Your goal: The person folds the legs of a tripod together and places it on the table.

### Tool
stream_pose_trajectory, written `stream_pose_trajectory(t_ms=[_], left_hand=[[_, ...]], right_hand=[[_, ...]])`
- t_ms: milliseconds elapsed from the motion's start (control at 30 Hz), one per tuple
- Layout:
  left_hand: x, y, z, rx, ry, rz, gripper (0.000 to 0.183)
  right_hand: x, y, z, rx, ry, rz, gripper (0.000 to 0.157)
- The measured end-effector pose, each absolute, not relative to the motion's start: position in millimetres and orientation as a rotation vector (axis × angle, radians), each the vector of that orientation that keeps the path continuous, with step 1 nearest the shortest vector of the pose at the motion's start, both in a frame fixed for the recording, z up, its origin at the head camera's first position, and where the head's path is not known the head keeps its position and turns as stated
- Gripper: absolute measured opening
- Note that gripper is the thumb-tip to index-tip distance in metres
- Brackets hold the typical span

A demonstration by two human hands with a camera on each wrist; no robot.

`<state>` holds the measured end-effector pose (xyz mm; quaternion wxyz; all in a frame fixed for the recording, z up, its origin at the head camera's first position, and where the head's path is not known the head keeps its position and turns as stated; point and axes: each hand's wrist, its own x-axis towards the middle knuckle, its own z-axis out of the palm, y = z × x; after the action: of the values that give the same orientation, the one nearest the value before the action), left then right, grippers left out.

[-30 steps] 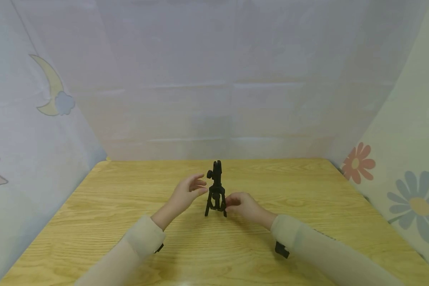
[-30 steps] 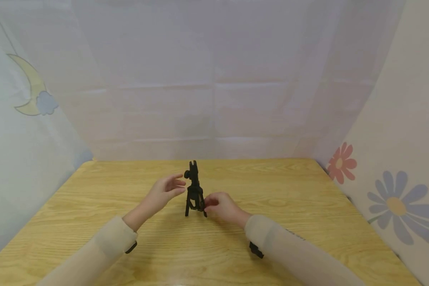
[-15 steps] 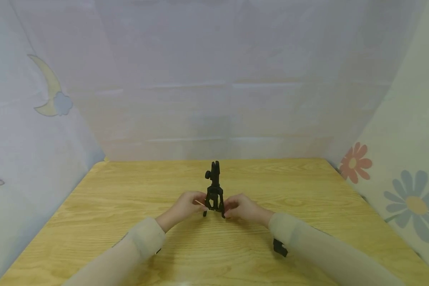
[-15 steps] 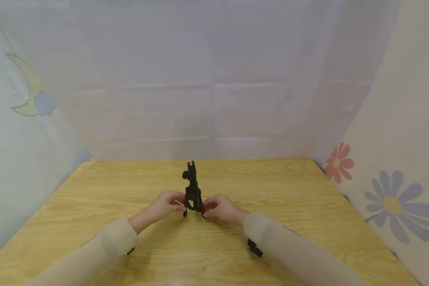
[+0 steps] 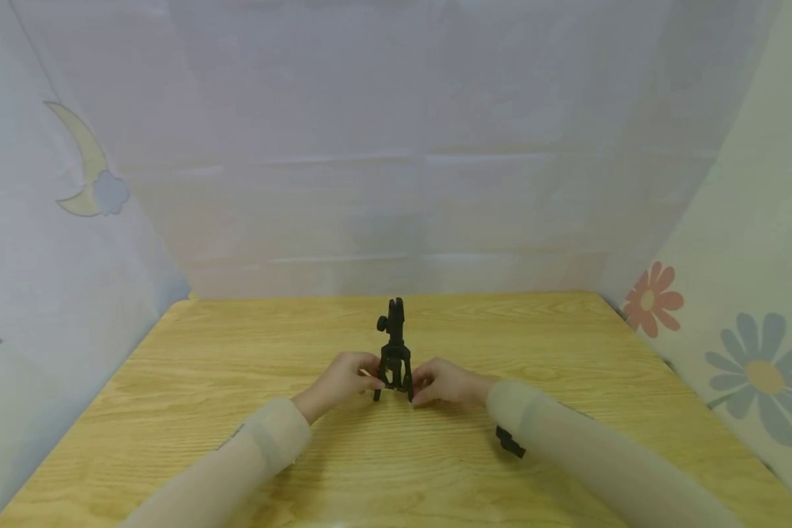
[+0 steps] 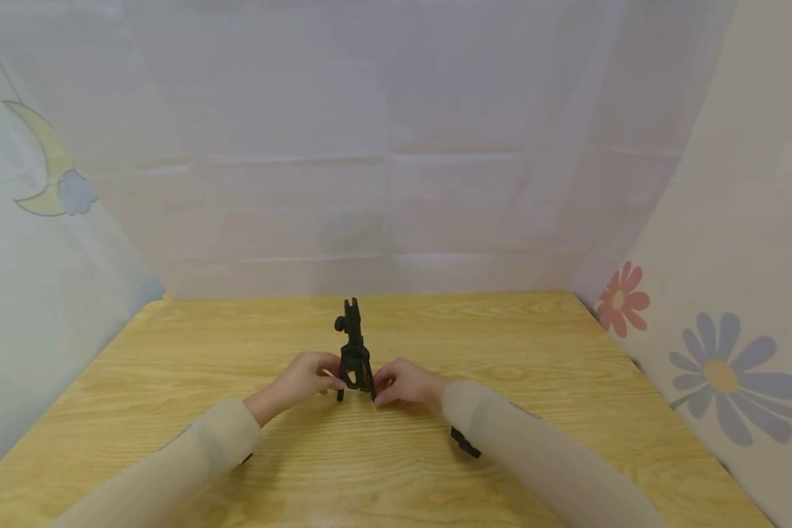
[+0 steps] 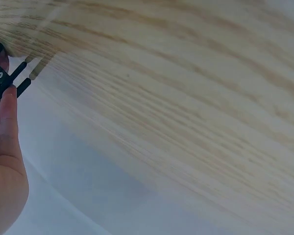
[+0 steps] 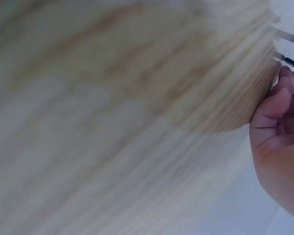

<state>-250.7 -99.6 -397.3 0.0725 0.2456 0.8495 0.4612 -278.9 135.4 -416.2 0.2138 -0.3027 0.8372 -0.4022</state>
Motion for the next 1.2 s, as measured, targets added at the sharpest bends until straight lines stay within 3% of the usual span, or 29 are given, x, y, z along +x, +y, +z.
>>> stream_pose_trajectory(t_ms=[567,1200], left_hand=[[-255,-97,-400,0.867,2.573,1.368,0.002],[-249,-88,-397,0.942,2.741,1.224,0.004]], right_hand=[[-288,127,-420,-0.818,2.291,-1.061,0.013],[-297,129,-415,-0.742,2.264,-0.956,0.011]])
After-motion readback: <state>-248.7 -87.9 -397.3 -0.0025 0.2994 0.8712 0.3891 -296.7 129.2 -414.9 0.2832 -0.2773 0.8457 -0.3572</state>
